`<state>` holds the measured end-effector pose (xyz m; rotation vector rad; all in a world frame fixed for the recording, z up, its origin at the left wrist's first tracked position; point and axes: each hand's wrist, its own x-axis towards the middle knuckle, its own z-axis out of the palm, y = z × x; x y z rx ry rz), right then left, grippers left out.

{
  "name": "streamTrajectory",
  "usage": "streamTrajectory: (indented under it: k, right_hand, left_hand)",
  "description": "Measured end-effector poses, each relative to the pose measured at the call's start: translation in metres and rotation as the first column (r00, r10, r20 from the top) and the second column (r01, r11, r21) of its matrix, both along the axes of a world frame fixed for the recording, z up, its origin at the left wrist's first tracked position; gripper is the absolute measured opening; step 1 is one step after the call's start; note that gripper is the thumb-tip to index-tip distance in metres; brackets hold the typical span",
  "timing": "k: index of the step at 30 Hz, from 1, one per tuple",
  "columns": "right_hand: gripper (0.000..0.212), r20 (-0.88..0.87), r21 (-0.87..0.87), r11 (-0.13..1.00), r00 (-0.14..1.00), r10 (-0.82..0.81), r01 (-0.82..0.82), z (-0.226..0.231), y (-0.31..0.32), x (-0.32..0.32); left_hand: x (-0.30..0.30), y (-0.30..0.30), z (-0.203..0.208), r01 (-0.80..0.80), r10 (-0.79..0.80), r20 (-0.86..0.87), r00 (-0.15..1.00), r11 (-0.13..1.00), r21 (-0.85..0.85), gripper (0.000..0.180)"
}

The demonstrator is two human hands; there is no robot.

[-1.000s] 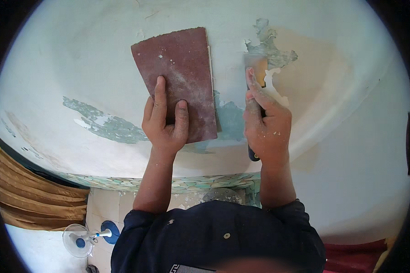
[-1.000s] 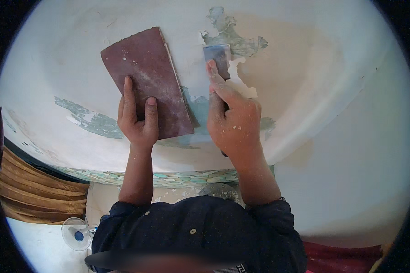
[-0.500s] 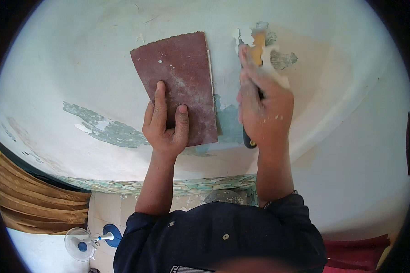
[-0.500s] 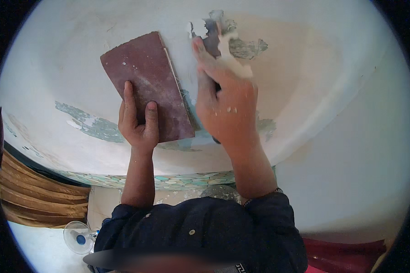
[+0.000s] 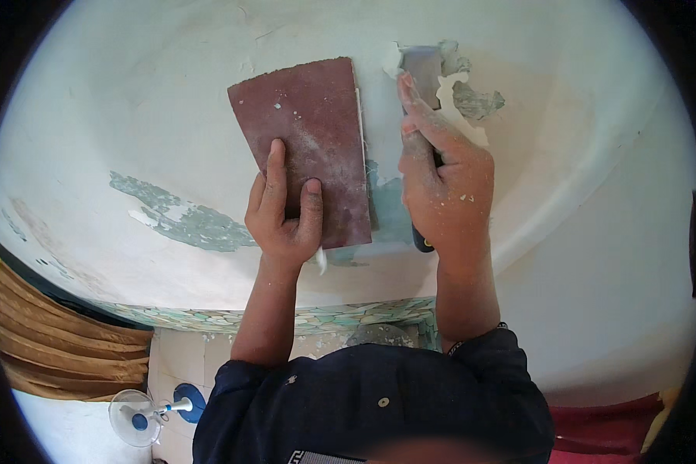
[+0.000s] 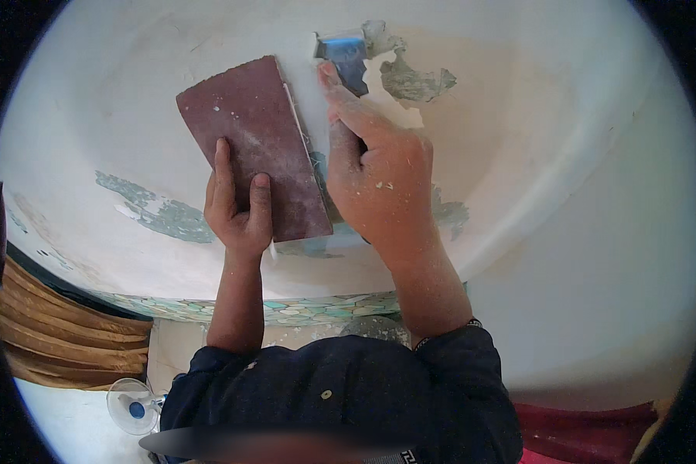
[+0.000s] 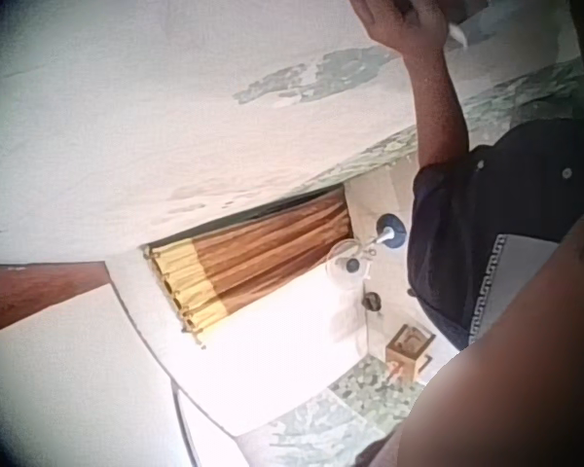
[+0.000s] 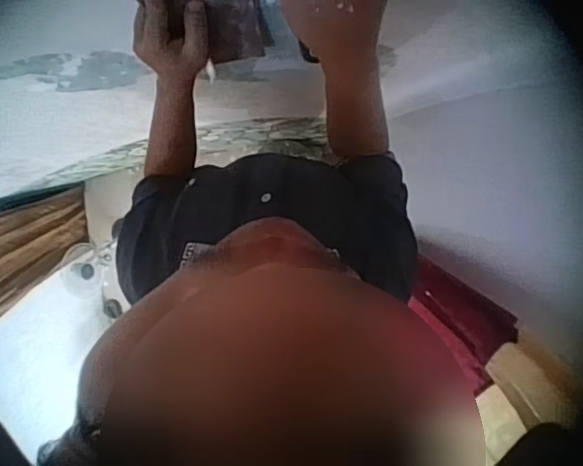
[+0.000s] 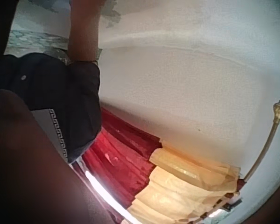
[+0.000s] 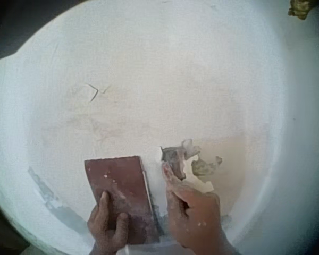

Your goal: Scraping old material and sanding a textured wall to prepare it for painting.

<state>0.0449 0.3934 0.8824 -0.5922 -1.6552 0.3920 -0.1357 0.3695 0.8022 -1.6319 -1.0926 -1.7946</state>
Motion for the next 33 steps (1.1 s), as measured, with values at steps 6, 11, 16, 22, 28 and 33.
streamTrajectory:
  k: [6, 11, 16, 22, 28, 33]
  right_hand:
    - [0.039, 0.018, 0.095, 0.995, 1.000, 0.008, -0.010, -0.056, 0.006, 0.003]
    - [0.039, 0.023, 0.111, 0.994, 1.000, -0.003, 0.000, -0.001, 0.006, -0.012]
    - [0.040, 0.002, 0.014, 1.000, 1.000, 0.021, -0.021, -0.018, 0.000, -0.014]
    - [0.039, -0.004, 0.133, 0.991, 1.000, -0.016, 0.016, -0.012, 0.006, -0.020]
    - [0.037, -0.027, 0.109, 0.994, 0.999, 0.029, -0.026, 0.004, 0.000, -0.015]
    - [0.048, -0.105, -0.033, 0.999, 0.994, -0.007, 0.003, -0.039, 0.003, 0.021]
  left_hand:
    - [-0.005, -0.001, -0.001, 0.064, -0.063, 0.016, 0.998, 0.998, -0.016, 0.057]
    - [-0.005, -0.003, -0.004, 0.042, -0.041, 0.041, 0.998, 0.999, -0.023, 0.058]
    - [-0.012, 0.000, -0.010, 0.059, -0.062, 0.069, 0.996, 0.997, 0.040, 0.059]
    - [-0.011, -0.006, -0.007, 0.106, -0.102, 0.086, 0.991, 0.994, -0.039, 0.059]
    - [-0.009, -0.003, -0.005, 0.059, -0.059, 0.071, 0.996, 0.998, 0.007, 0.059]
    - [-0.008, -0.001, -0.006, 0.065, -0.064, 0.042, 0.997, 0.998, -0.002, 0.059]
